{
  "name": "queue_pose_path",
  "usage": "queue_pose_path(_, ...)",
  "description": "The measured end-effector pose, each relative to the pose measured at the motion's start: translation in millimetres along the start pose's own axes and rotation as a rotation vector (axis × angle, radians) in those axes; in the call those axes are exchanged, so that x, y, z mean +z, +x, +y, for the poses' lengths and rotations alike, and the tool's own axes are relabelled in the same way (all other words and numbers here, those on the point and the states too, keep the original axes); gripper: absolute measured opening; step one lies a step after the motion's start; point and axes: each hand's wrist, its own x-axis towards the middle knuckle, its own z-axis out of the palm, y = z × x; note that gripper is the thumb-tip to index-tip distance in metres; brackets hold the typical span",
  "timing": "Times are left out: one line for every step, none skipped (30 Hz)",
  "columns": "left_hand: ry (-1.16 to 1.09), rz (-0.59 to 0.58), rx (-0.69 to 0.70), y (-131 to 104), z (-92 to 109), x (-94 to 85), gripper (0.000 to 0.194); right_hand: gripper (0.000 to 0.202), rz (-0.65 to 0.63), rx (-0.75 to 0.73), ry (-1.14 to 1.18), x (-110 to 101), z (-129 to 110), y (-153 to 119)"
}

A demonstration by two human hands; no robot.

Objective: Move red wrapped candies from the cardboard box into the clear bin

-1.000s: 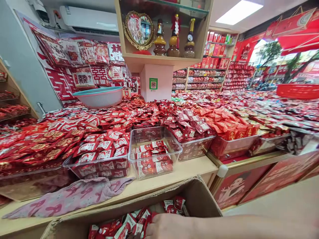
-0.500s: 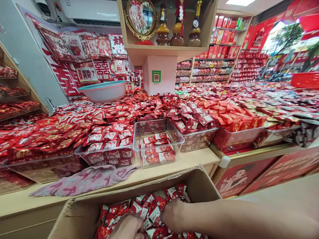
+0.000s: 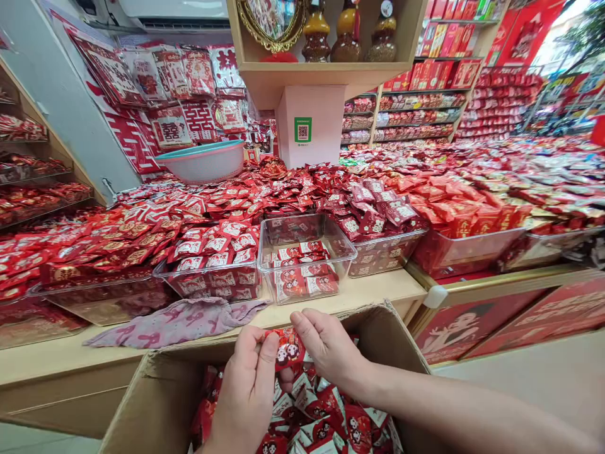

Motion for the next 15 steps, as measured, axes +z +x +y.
queue_pose_path(-0.030, 0.005, -0.011, -1, -2, 1.3, 0.027, 0.042, 0.029, -0.033, -0.044, -1, -1, 0)
queue_pose_path(-0.068, 0.010, -0.025, -1, -4, 1.8, 0.028, 0.042, 0.050, -0.053, -0.075, -3, -2, -1)
queue_pose_path(-0.105, 0.013, -0.037, -2, -6, 1.7, 0.028, 0.042, 0.060, -0.067, -0.096, -4, -3, -2)
queue_pose_path(-0.136, 0.009, -0.046, -2, -6, 1.5, 0.029, 0.042, 0.065, -0.080, -0.108, -5, -3, -3)
queue_pose_path(-0.153, 0.007, -0.055, -3, -6, 1.4, 0.029, 0.041, 0.071, -0.095, -0.111, -6, -4, -4)
queue_pose_path(-0.162, 0.011, -0.066, -4, -5, 1.8, 0.029, 0.041, 0.081, -0.108, -0.108, -6, -3, -5)
queue_pose_path(-0.172, 0.022, -0.074, -6, -3, 2.7, 0.030, 0.040, 0.093, -0.116, -0.100, -6, -3, -6)
queue_pose_path(-0.183, 0.040, -0.075, -7, -1, 4.2, 0.031, 0.040, 0.105, -0.116, -0.091, -5, -1, -8)
queue_pose_path(-0.193, 0.067, -0.072, -9, 0, 6.1, 0.034, 0.039, 0.115, -0.107, -0.081, -4, 0, -9)
queue_pose_path(-0.206, 0.097, -0.067, -10, 1, 8.2, 0.038, 0.039, 0.120, -0.093, -0.066, -3, 2, -9)
queue_pose_path(-0.219, 0.119, -0.068, -10, 1, 10.2, 0.042, 0.038, 0.112, -0.075, -0.048, -2, 3, -10)
queue_pose_path(-0.231, 0.118, -0.080, -10, 1, 11.8, 0.047, 0.037, 0.094, -0.061, -0.032, -2, 4, -11)
queue_pose_path(-0.245, 0.107, -0.103, -9, -1, 12.6, 0.049, 0.037, 0.071, -0.054, -0.024, -2, 5, -12)
queue_pose_path(-0.272, 0.089, -0.133, -7, -3, 12.4, 0.049, 0.036, 0.043, -0.060, -0.026, -3, 5, -12)
queue_pose_path(-0.321, 0.066, -0.163, -5, -6, 11.4, 0.047, 0.035, 0.014, -0.078, -0.042, -4, 6, -13)
